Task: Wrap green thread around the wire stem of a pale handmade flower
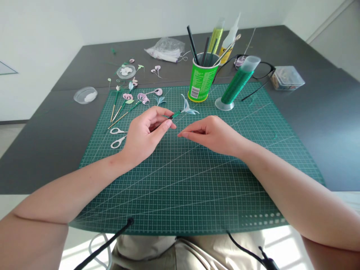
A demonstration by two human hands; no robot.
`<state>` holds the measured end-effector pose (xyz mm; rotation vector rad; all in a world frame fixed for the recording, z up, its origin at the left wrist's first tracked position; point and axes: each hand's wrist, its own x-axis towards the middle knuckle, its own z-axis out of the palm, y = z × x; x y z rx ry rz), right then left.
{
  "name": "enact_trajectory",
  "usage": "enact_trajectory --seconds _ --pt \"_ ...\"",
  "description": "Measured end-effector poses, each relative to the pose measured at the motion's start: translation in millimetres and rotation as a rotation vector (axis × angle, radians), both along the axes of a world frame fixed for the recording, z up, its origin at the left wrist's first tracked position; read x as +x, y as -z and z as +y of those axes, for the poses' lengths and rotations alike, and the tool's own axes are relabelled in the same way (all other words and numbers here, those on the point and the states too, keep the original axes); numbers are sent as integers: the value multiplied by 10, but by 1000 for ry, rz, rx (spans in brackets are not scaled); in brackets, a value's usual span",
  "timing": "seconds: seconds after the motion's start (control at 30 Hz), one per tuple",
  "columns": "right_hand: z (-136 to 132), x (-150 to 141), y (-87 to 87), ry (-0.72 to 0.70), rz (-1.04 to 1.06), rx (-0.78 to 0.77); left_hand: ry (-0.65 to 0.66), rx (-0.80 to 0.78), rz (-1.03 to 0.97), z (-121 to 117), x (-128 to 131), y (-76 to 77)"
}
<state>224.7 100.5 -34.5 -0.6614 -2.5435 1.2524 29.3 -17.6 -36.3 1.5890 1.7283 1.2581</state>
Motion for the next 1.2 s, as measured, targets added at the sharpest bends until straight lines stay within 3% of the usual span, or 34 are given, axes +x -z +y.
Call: enact_trajectory --seconds 0.37,0.6,0.93,1.2 --pt "12 69 -68 -333 24 -22 95 -206 93 98 -81 58" --pt "20 96 -156 -362 82 -168 125 -279 123 97 -77 56" --pt "49 114 -168 -423 3 -191 168 -319 93 103 -121 87" --pt "17 112 -181 -403 184 -221 205 -297 161 56 -46 43"
